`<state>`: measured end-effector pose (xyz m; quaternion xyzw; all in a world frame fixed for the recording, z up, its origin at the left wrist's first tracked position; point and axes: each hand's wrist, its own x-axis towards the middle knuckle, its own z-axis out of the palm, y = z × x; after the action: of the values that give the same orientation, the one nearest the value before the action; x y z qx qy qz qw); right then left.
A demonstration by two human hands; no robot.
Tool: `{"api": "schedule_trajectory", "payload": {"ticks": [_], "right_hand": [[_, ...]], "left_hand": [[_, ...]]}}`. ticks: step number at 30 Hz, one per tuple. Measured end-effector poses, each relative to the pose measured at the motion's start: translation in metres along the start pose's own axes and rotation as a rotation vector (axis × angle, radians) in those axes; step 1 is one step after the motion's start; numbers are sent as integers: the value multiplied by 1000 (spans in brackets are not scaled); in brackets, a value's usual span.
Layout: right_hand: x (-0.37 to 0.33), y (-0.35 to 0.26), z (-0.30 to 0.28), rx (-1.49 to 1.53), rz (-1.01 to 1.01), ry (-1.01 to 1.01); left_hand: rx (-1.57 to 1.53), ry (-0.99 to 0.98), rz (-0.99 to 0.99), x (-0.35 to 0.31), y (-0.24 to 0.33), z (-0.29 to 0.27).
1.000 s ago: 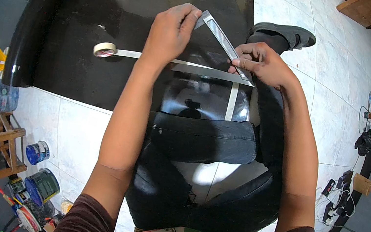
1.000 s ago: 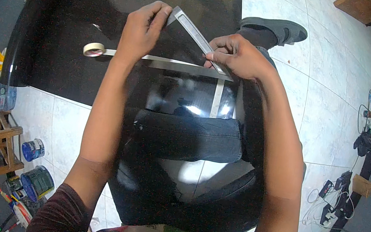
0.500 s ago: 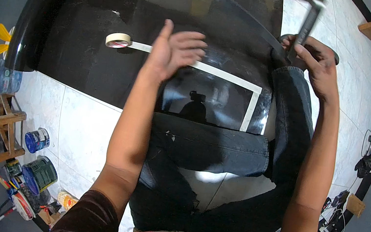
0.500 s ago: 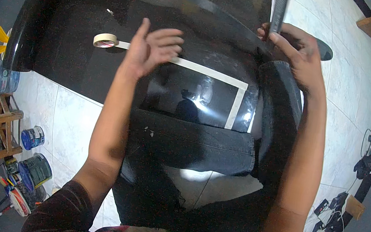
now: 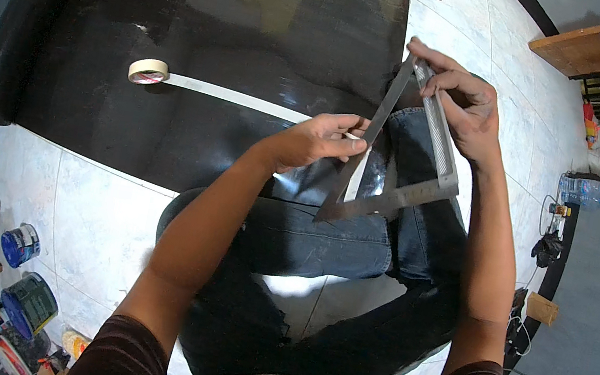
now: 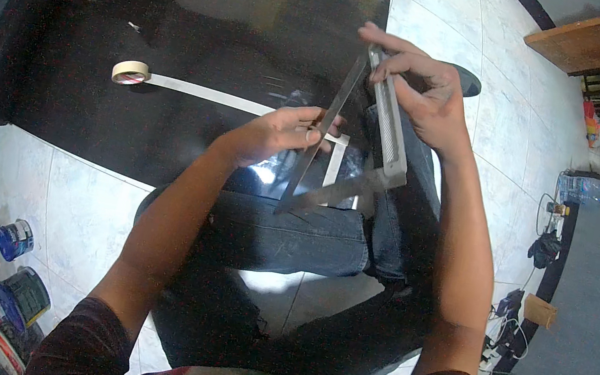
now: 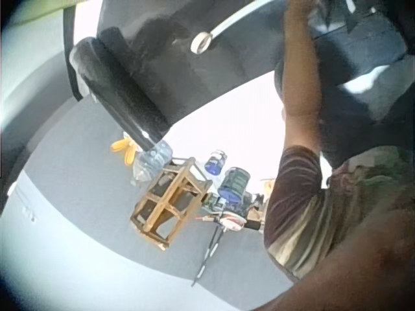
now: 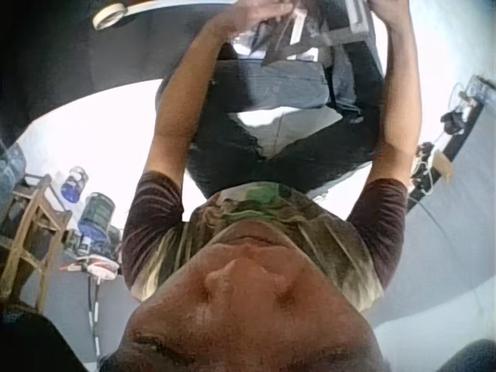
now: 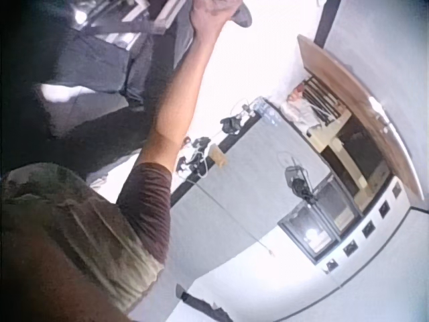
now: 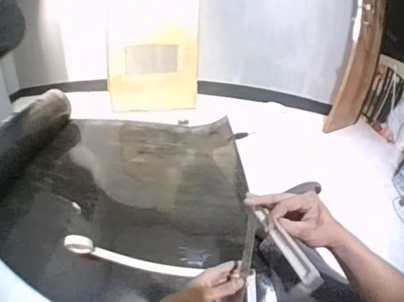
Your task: The person uses a metal triangle and a marker to draw a line on a black sheet on the floor, then applies a strip of masking tape along the marked area.
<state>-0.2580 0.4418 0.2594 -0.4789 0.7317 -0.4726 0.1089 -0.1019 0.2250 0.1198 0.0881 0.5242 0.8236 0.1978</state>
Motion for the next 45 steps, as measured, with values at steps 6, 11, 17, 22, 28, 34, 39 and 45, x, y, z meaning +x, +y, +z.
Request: {"api": "schedule_trajectory", "payload": {"ticks": [6, 11, 17, 22, 28, 34, 39, 45], "right_hand": [[-17, 58, 6, 150, 274, 253], [-28, 82, 41, 497, 764, 38], [-41, 145, 80, 531, 816, 184], [-51, 177, 86, 491, 847, 257], [-56, 201, 91, 137, 810, 239], [-48, 201, 91, -387, 807, 71], [-48, 203, 83, -321, 743, 97], [-50, 197, 85, -236, 785, 12]], "left_hand": [[-6, 181, 61, -1, 5, -14], [339, 344, 126, 4, -6, -66], [872, 615, 36, 19, -6, -81], [1044, 585, -168, 8, -26, -118], [1049, 539, -179, 14, -39, -121], [1096, 524, -196, 10, -36, -117], [1088, 563, -198, 11, -34, -127], [1123, 539, -252, 2, -26, -125]]}}
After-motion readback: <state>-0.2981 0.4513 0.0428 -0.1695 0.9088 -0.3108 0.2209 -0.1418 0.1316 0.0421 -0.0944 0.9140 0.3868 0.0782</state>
